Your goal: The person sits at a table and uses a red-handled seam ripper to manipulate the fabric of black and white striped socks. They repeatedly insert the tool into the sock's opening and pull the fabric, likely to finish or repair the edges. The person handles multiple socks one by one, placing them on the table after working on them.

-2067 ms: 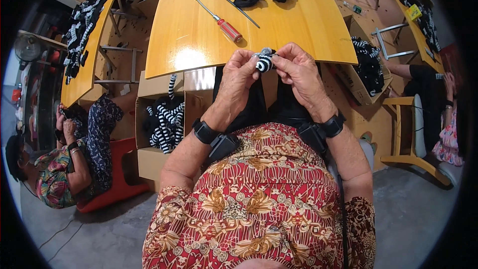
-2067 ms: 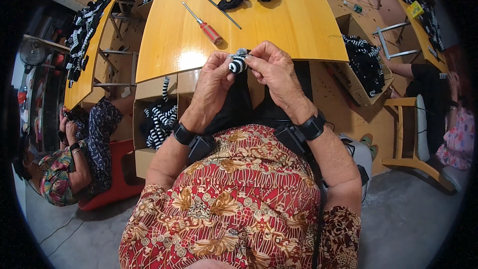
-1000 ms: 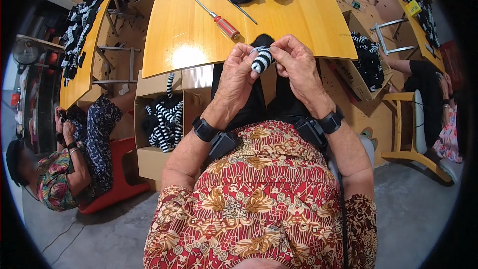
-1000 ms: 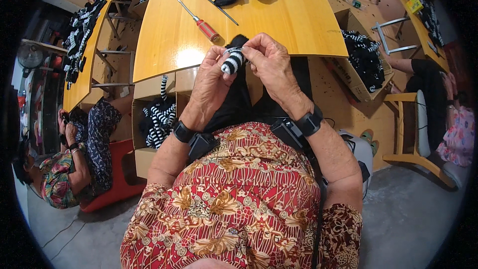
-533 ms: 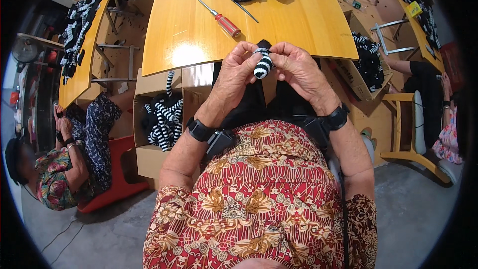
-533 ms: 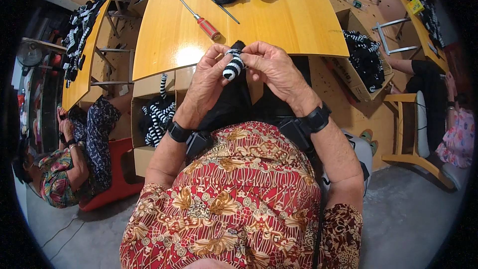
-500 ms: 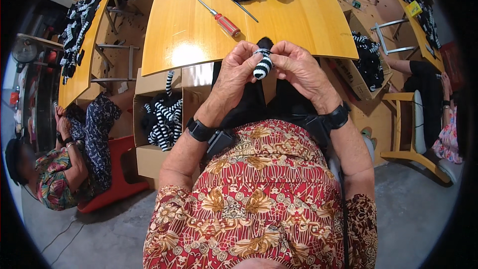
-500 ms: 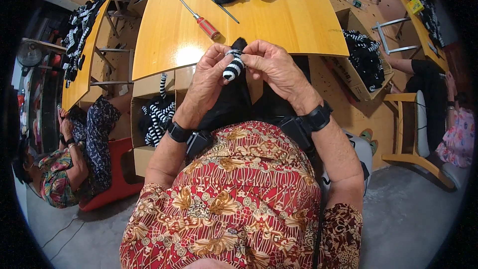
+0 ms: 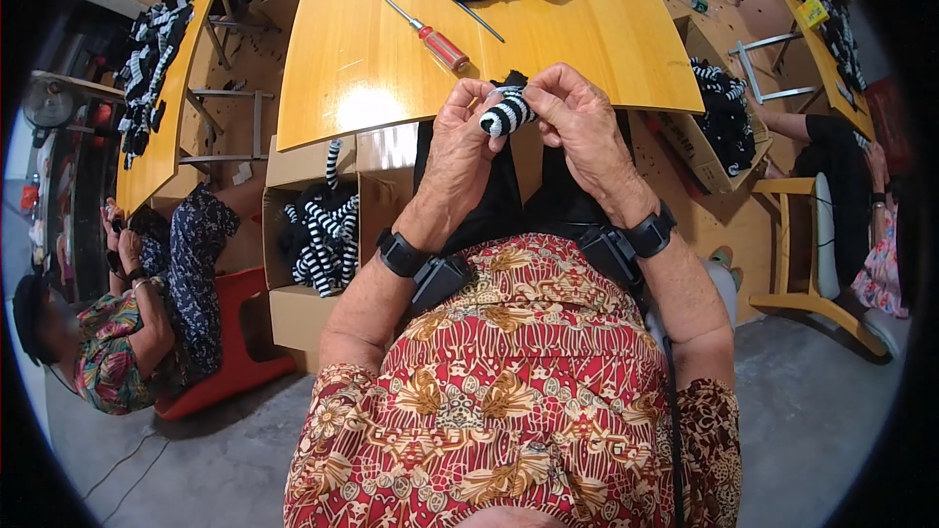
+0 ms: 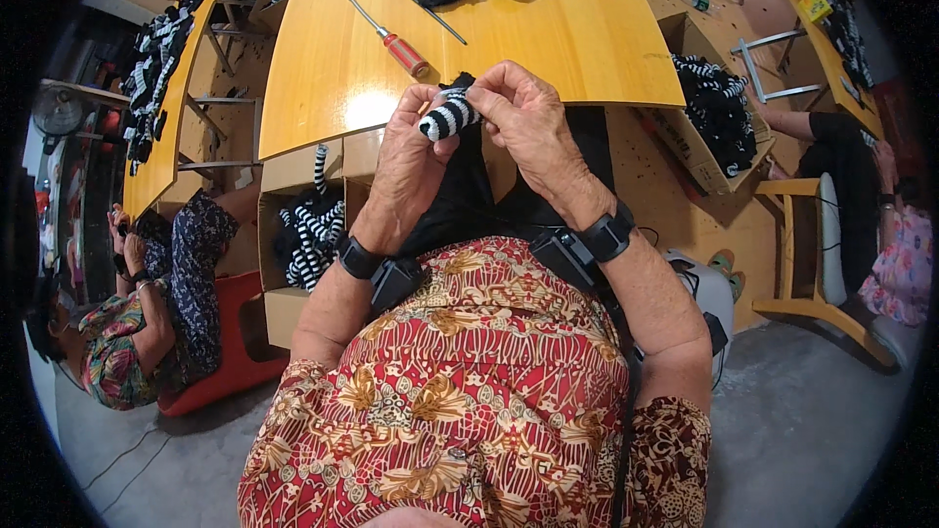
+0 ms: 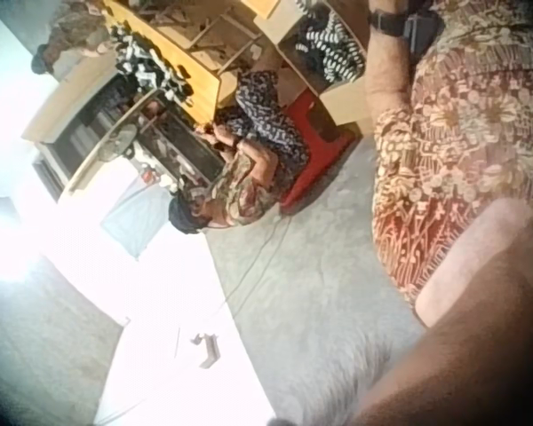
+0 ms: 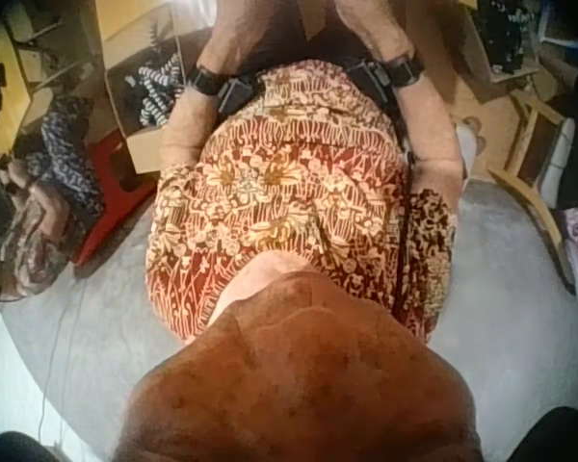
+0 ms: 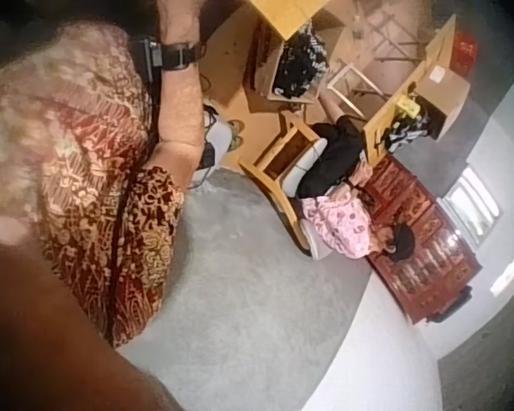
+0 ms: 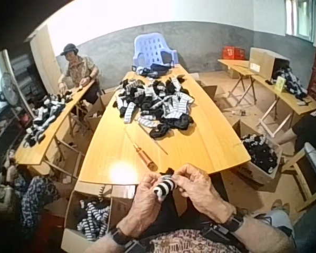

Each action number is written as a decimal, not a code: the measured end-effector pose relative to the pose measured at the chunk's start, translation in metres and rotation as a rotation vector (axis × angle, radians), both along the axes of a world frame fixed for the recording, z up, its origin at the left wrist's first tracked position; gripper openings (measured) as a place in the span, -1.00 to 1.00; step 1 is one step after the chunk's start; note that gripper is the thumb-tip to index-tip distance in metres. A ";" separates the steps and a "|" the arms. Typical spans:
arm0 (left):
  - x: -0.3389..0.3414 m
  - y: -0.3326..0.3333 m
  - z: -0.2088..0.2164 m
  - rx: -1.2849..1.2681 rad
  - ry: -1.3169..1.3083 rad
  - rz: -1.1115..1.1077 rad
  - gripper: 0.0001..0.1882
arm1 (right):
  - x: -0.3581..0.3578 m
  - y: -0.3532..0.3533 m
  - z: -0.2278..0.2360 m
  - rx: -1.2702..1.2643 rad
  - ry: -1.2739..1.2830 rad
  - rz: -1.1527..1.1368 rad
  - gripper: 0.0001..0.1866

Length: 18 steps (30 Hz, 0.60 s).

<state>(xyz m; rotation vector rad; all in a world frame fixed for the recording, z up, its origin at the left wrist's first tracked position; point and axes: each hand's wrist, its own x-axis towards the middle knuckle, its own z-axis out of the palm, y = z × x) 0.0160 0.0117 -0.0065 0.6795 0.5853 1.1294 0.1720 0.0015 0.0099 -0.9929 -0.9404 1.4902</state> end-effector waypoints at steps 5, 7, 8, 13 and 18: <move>-0.006 0.003 -0.007 0.014 -0.198 -0.256 -0.89 | 0.001 0.003 -0.010 -0.053 0.146 0.019 -0.93; -0.009 0.002 -0.005 0.004 -0.118 -0.234 -0.89 | 0.004 0.003 -0.012 -0.069 0.181 0.049 -0.92; -0.010 0.001 -0.003 -0.001 -0.078 -0.223 -0.89 | 0.005 0.003 -0.013 -0.077 0.199 0.064 -0.91; -0.016 0.001 0.002 0.115 0.264 -0.064 -0.85 | 0.011 -0.002 -0.005 -0.067 0.008 0.182 -0.83; -0.016 0.000 -0.012 0.142 0.374 -0.043 -0.86 | 0.015 -0.004 -0.005 -0.084 -0.034 0.218 -0.82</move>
